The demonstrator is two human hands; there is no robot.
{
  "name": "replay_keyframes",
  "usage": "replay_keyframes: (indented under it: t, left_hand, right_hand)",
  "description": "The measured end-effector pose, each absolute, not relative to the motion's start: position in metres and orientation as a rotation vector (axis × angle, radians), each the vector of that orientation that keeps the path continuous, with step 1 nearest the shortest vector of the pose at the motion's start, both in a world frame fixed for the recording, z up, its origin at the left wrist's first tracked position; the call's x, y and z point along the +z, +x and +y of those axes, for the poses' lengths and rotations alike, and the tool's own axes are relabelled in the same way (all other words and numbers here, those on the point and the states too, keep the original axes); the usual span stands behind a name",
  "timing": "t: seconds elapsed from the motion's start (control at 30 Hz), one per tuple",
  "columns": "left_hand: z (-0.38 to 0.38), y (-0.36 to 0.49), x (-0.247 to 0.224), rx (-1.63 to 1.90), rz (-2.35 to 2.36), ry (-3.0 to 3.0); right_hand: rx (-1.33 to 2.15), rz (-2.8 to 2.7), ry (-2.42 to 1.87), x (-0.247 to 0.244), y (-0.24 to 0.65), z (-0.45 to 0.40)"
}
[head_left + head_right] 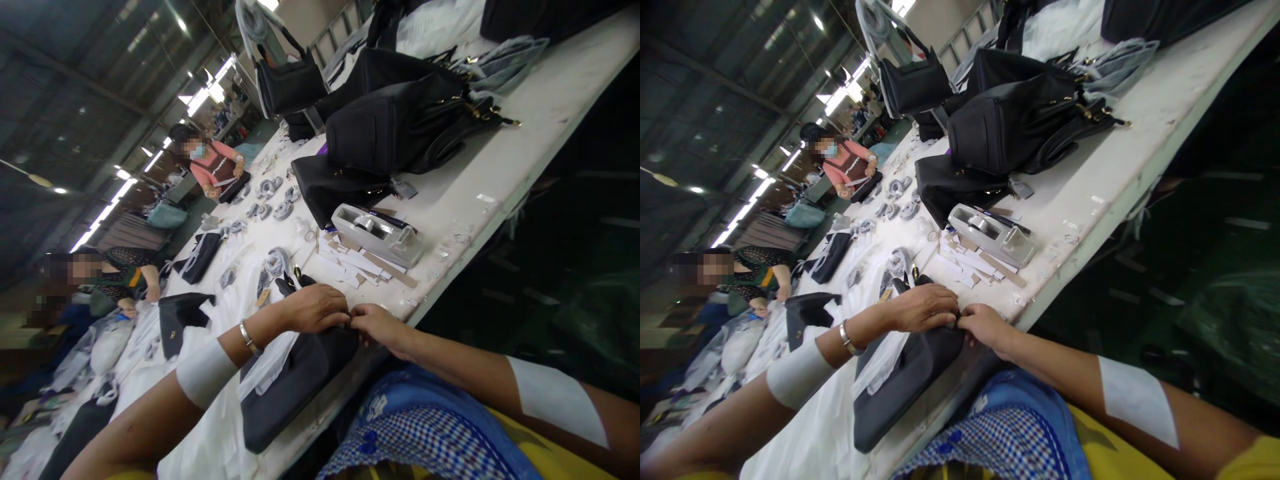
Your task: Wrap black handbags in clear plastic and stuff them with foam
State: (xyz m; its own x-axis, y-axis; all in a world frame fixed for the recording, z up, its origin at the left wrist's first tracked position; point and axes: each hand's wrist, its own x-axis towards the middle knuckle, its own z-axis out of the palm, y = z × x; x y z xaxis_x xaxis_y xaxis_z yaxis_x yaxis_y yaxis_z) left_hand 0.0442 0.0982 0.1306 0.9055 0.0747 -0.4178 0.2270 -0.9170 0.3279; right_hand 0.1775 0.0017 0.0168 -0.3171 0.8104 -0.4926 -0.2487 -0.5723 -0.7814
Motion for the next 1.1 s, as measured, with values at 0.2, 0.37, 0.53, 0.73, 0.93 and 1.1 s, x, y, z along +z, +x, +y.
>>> replay_keyframes:
  t: [0.2,0.37,0.53,0.73,0.93,1.1]
  left_hand:
    - [0.1,0.043,0.115,-0.635,0.191,2.742]
    - [0.098,0.042,0.118,-0.699,0.302,2.71]
    - [0.094,0.038,0.116,-0.708,0.48,2.729]
    - [0.085,0.035,0.093,-0.363,0.521,2.76]
    - [0.063,0.028,0.079,-0.076,0.768,2.81]
    - [0.016,0.01,0.084,0.488,1.137,2.787]
  right_hand:
    - [2.001,-0.756,-1.183,0.021,0.175,0.005]
    - [2.023,-0.708,-1.167,0.017,0.174,0.006]
    - [2.007,-0.687,-1.14,0.009,0.173,0.006]
    - [1.769,-1.204,-1.276,0.011,0.19,-0.003]
    - [1.264,-1.461,-1.199,0.016,0.202,-0.004]
    - [1.263,-1.516,-1.094,0.02,0.203,0.009]
